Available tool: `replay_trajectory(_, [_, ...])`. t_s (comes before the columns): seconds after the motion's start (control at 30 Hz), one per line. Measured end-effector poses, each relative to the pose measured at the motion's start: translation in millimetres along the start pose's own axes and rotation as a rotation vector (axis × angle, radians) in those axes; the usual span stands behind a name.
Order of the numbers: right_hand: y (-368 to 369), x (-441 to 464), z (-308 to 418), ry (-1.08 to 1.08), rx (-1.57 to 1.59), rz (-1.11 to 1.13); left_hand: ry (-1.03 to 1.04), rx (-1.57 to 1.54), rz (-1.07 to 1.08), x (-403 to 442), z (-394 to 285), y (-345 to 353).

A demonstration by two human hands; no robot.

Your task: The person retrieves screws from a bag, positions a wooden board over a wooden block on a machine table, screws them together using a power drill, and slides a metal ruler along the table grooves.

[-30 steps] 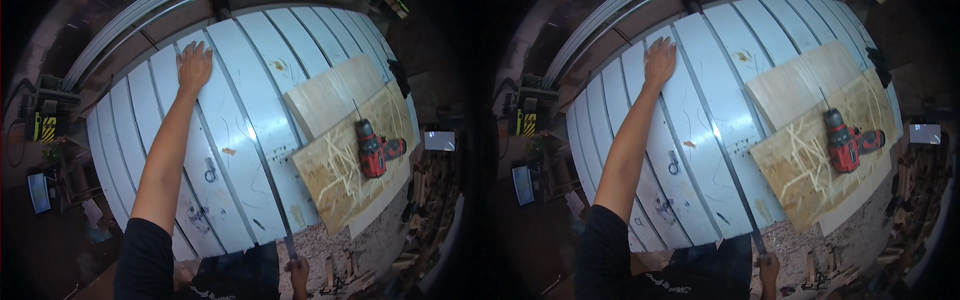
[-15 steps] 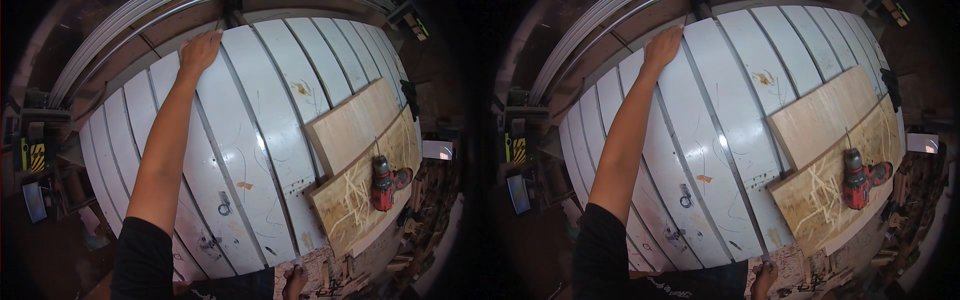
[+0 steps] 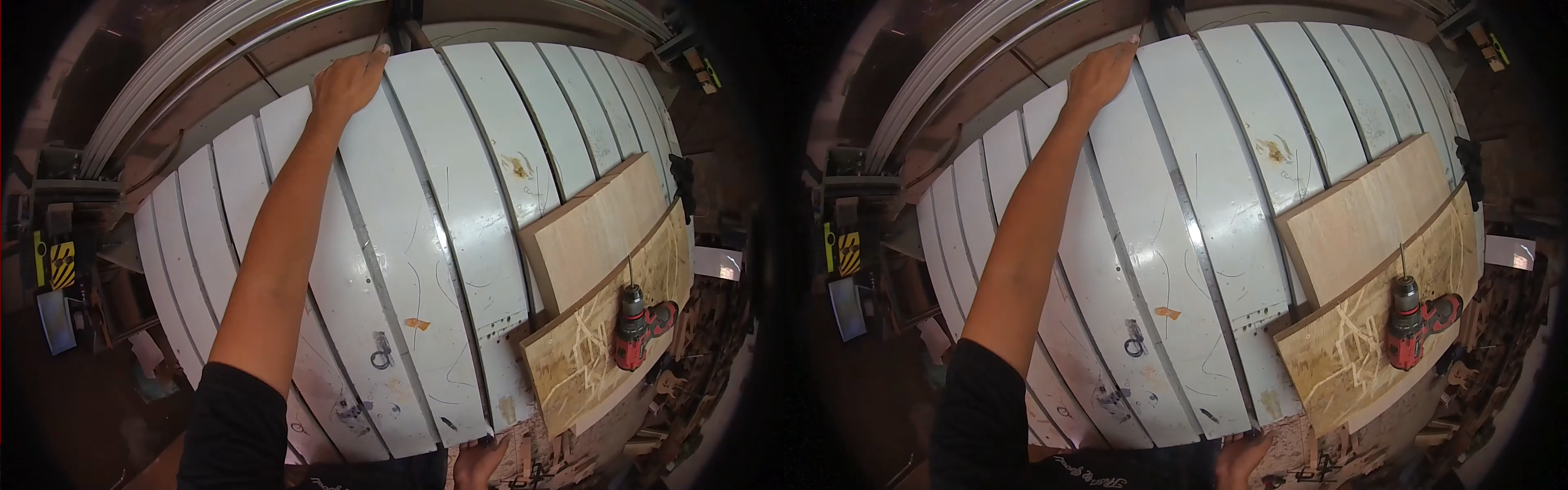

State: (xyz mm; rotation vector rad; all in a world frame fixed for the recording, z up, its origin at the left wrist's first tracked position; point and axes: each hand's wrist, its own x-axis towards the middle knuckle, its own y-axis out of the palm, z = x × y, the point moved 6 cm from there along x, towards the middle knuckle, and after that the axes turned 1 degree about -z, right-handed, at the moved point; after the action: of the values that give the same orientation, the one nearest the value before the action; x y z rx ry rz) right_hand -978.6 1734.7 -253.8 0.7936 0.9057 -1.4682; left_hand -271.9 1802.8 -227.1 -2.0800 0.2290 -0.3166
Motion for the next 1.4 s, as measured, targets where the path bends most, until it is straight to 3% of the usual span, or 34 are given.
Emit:
replay_trajectory(0.13, [20.1,-8.5,6.5,0.06,0.064,0.07,-0.005,-0.02,0.003,-0.8,0.3,-3.1])
replay_trajectory(0.2, [28.2,-15.5,10.4,-0.018,-0.012,0.056,-0.007,0.026,0.007,1.4,1.8,0.1])
replay_trajectory(0.3, [-18.6,7.6,0.7,-0.131,-0.184,0.043,0.024,0.011,-0.004,3.1,3.5,2.8])
replay_trajectory(0.6, [-3.1,5.2,9.0,-0.144,-0.124,0.011,0.011,0.05,-0.009,2.0,1.4,1.0])
replay_trajectory(0.8, [-82.0,17.5,-3.8,-0.092,-0.12,0.012,0.043,0.038,-0.081,5.4,9.4,8.0])
replay_trajectory(0.97, [-21.6,6.3,-0.9,-0.088,-0.086,0.067,0.026,0.006,-0.051,3.6,5.1,5.6])
replay_trajectory(1.03, [-27.8,6.5,-4.0,-0.105,-0.101,0.075,0.021,0.023,-0.048,3.4,6.3,5.5])
replay_trajectory(1.1, [-65.8,8.6,-4.5,-0.185,-0.093,-0.064,0.015,0.029,-0.043,1.8,4.9,4.2])
replay_trajectory(1.13, [-43.7,-5.1,3.5,-0.187,-0.095,-0.062,0.012,0.029,-0.045,2.2,5.0,2.9])
replay_trajectory(1.3, [40.4,-61.1,18.8,0.078,0.0,-0.061,-0.002,0.033,-0.037,1.8,5.2,3.6])
replay_trajectory(1.4, [31.1,-56.9,16.0,0.053,0.045,-0.072,0.007,0.037,-0.05,0.9,4.6,1.6])
